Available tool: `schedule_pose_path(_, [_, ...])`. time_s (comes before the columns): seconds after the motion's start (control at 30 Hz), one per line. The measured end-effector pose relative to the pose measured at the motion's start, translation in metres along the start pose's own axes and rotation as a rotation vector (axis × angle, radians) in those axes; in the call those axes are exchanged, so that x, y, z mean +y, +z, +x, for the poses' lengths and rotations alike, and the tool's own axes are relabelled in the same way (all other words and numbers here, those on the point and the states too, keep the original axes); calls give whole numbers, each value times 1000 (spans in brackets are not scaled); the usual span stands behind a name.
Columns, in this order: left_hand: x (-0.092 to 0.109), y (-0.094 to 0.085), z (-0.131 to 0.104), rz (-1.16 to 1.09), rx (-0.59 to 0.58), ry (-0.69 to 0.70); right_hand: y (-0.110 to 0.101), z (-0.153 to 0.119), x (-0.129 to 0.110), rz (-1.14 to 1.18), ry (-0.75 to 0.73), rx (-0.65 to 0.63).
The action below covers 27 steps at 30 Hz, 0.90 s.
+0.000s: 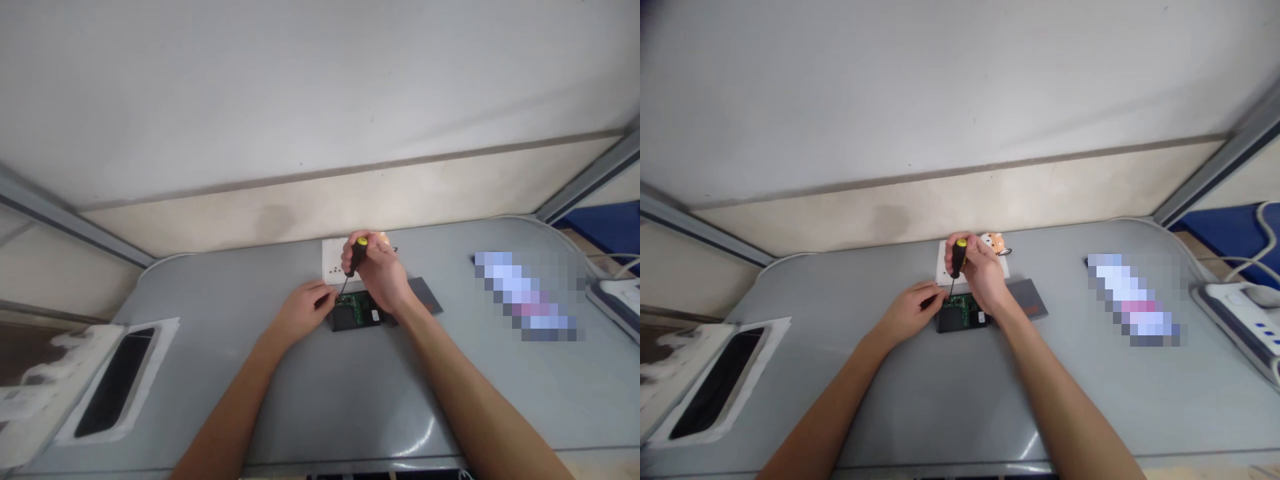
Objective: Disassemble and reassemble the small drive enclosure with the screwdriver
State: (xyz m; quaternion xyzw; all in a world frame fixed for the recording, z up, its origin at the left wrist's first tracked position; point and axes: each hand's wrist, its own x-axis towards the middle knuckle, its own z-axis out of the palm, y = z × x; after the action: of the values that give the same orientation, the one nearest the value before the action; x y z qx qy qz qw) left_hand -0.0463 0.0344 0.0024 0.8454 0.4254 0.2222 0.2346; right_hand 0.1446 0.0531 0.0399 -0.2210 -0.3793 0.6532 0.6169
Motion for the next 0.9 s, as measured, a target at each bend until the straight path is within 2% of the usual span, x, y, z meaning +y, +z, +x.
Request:
schedule_pose_path(0.13, [-1, 1, -1, -1, 8, -3, 8, -1, 4, 105, -51, 45])
schedule_pose_path(0.27, [-1, 0, 0, 4, 10, -1, 7, -3, 4, 99, -54, 24])
schedule_pose_path(0.4, [2, -1, 0, -10, 6, -3, -2, -2, -3, 15, -9, -12])
schedule_pose_path(0.5, [3, -1, 0, -6, -1, -15, -3, -1, -6, 47, 42, -50])
schedule_pose_path(0.67, [1, 0, 0, -4, -1, -9, 6, -3, 0, 159, -41, -2])
schedule_pose_path(0.9, [0, -1, 0, -10, -7, -17, 0, 0, 5, -34, -55, 28])
